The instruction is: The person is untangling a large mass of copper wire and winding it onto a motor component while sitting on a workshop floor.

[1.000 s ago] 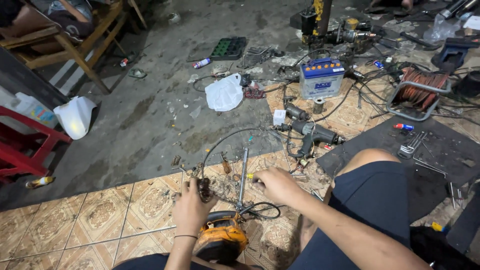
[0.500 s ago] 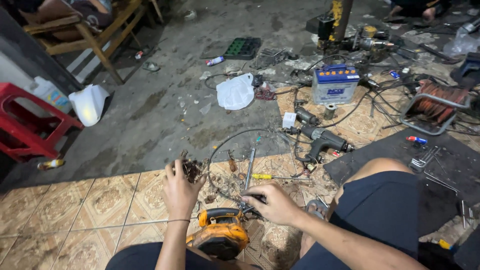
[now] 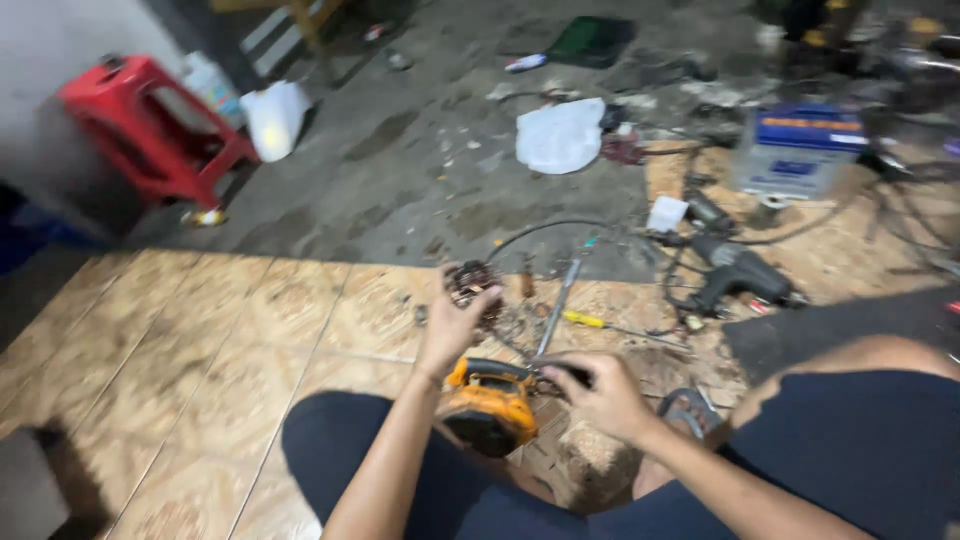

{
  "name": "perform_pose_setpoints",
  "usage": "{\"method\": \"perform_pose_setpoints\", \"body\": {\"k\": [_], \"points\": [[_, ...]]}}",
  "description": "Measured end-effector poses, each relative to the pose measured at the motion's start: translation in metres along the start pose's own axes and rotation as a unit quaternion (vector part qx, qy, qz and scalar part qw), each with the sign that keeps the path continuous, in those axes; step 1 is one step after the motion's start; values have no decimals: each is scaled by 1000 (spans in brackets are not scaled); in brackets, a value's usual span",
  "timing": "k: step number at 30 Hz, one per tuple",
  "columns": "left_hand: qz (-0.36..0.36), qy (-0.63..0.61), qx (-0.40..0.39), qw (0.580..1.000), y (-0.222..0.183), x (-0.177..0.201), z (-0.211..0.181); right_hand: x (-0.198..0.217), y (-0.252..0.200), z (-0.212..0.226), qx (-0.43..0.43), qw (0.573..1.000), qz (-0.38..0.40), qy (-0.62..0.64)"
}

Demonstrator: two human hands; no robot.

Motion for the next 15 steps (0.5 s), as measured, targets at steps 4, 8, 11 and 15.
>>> {"method": "perform_pose_setpoints", "body": {"k": [4, 8, 11, 15], "points": [[-48, 50, -3, 998, -1, -3, 15, 10, 1, -14, 9, 997, -67, 44], [-5, -109, 57, 992, -9, -15, 15, 10, 4, -29, 31, 996, -74, 46], [28, -167, 76, 983, -1, -11, 41, 19, 3, -17, 53, 993, -92, 55], [17, -220, 116, 968, 10, -10, 78, 24, 4, -21, 67, 991, -107, 51]]}}
Point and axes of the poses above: each hand's wrist, its own y-axis towards the middle knuckle, its own x-axis out of the back of the hand, z = x × y, the point moved 4 cm from there along y, towards the middle knuckle, and after that the axes turned 2 degrees about -x, right-handed, at the moved point
